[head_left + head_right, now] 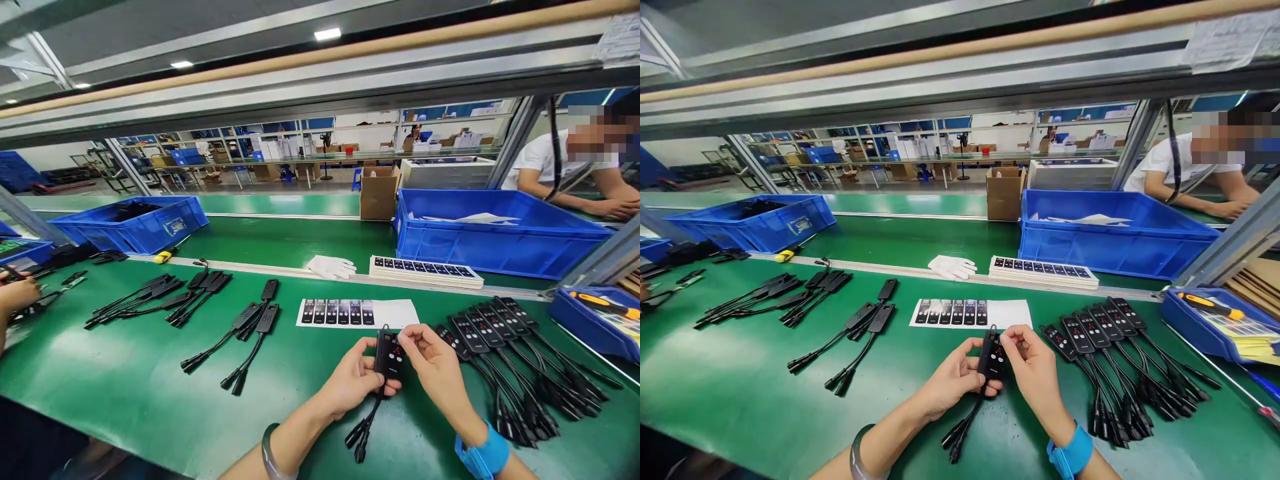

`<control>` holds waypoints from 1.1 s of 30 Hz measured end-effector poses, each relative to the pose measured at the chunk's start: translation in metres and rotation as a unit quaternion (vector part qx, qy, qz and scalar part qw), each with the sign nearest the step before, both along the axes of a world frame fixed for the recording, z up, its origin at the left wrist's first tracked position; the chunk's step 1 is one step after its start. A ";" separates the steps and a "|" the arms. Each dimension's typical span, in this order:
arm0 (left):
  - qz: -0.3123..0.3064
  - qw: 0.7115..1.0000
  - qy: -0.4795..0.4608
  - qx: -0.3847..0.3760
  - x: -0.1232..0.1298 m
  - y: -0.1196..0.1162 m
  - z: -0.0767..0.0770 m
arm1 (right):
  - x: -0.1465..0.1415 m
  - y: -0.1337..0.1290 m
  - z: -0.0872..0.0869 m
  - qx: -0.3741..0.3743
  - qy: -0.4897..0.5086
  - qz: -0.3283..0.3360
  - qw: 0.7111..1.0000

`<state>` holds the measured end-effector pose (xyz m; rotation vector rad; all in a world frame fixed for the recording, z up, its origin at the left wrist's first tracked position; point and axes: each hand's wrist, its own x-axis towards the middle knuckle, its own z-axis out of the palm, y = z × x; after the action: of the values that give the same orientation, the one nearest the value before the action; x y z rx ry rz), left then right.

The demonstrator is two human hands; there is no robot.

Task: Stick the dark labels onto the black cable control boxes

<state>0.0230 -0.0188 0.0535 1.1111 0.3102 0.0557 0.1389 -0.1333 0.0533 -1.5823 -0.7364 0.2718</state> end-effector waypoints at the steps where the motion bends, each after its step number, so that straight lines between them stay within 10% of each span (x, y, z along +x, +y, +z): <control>1: -0.011 1.000 0.002 -0.004 0.000 -0.001 0.000 | 0.000 0.000 -0.001 -0.003 0.002 0.005 1.000; 33: -0.033 0.999 -0.009 0.017 0.000 -0.006 -0.006 | -0.003 0.001 -0.003 -0.063 0.000 -0.021 0.998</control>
<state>0.0230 -0.0246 0.0476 1.1526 0.2570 0.0115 0.1360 -0.1328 0.0500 -1.7145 -0.6976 0.2923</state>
